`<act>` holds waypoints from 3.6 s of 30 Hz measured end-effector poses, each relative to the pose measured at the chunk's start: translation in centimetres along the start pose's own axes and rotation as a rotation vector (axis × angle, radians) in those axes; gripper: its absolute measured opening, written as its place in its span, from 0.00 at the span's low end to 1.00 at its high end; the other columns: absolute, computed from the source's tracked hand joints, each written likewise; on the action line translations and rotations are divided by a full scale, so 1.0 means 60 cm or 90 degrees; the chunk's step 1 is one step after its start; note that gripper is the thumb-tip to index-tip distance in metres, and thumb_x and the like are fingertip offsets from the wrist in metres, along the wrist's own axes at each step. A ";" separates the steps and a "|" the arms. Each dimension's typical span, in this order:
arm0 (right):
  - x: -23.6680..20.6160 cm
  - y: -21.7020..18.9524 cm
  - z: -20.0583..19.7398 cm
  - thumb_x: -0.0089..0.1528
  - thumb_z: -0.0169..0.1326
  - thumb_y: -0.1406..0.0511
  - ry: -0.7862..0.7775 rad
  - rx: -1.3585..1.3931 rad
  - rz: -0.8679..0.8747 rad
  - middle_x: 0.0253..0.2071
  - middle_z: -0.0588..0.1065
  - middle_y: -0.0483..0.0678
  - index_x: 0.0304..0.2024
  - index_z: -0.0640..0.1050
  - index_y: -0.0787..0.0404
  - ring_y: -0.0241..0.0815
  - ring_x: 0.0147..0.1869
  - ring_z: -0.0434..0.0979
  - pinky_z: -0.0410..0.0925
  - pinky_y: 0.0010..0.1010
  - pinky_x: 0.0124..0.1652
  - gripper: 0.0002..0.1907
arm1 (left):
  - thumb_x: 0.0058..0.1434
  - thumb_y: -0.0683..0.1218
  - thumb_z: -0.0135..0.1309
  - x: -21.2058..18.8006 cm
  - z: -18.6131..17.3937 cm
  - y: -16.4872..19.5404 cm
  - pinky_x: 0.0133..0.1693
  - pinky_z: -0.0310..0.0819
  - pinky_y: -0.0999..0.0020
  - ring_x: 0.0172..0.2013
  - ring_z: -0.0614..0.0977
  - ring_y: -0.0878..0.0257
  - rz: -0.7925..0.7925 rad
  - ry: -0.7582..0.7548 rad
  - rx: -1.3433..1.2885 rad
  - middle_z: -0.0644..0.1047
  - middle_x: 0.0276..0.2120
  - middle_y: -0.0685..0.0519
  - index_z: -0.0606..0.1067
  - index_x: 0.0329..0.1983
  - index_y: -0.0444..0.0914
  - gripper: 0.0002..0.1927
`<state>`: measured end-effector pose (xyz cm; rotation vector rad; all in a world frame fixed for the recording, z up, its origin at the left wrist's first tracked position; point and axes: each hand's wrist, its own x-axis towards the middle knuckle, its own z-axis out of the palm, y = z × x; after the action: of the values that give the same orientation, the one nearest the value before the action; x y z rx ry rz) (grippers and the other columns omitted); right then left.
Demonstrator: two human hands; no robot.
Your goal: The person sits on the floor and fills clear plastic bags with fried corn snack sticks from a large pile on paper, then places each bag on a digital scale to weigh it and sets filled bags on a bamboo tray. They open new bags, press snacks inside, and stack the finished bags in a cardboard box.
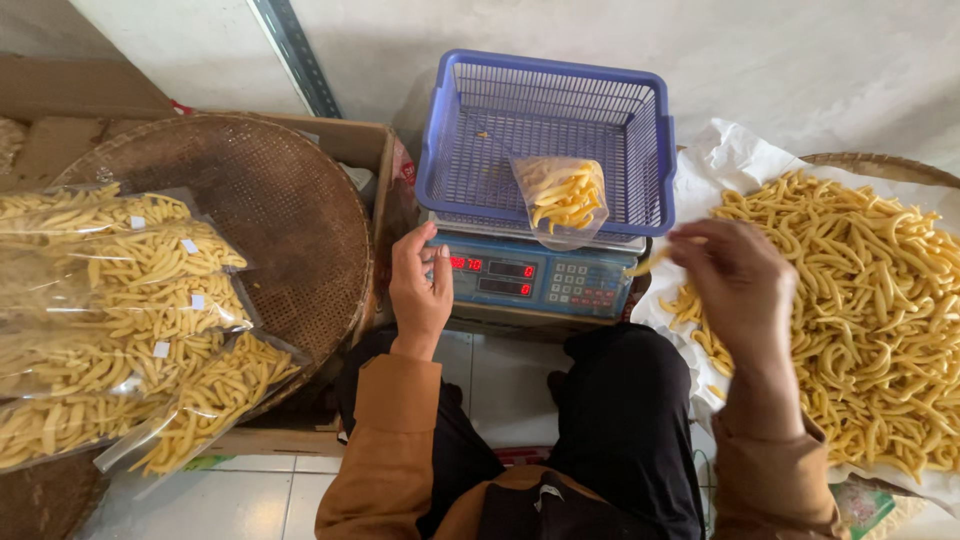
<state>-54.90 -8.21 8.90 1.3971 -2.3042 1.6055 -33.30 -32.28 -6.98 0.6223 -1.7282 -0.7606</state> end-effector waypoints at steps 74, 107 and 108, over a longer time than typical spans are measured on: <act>0.148 0.007 0.032 0.69 0.57 0.74 -0.099 -0.373 -0.478 0.47 0.79 0.54 0.45 0.79 0.62 0.46 0.43 0.81 0.75 0.35 0.40 0.03 | 0.67 0.40 0.58 0.228 0.050 0.164 0.49 0.81 0.63 0.50 0.83 0.56 0.389 -0.233 0.233 0.77 0.52 0.55 0.77 0.47 0.41 0.07; 0.017 -0.100 -0.325 0.72 0.58 0.78 0.133 -0.339 -0.274 0.44 0.77 0.57 0.43 0.77 0.69 0.43 0.41 0.79 0.74 0.29 0.38 0.04 | 0.60 0.83 0.23 -0.150 0.454 0.395 0.70 0.51 0.56 0.72 0.61 0.56 -0.770 -0.335 -1.153 0.64 0.72 0.54 0.57 0.78 0.48 0.53; 0.014 -0.096 -0.343 0.71 0.58 0.78 0.137 -0.345 -0.277 0.45 0.77 0.59 0.43 0.77 0.70 0.44 0.41 0.79 0.74 0.30 0.38 0.03 | 0.60 0.84 0.22 -0.152 0.452 0.396 0.69 0.52 0.57 0.71 0.62 0.56 -0.736 -0.339 -1.144 0.65 0.72 0.53 0.57 0.78 0.47 0.54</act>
<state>-60.94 6.27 23.39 1.3700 -1.9235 0.8741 -57.77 -5.11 -0.21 -0.0178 -0.2647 -2.8678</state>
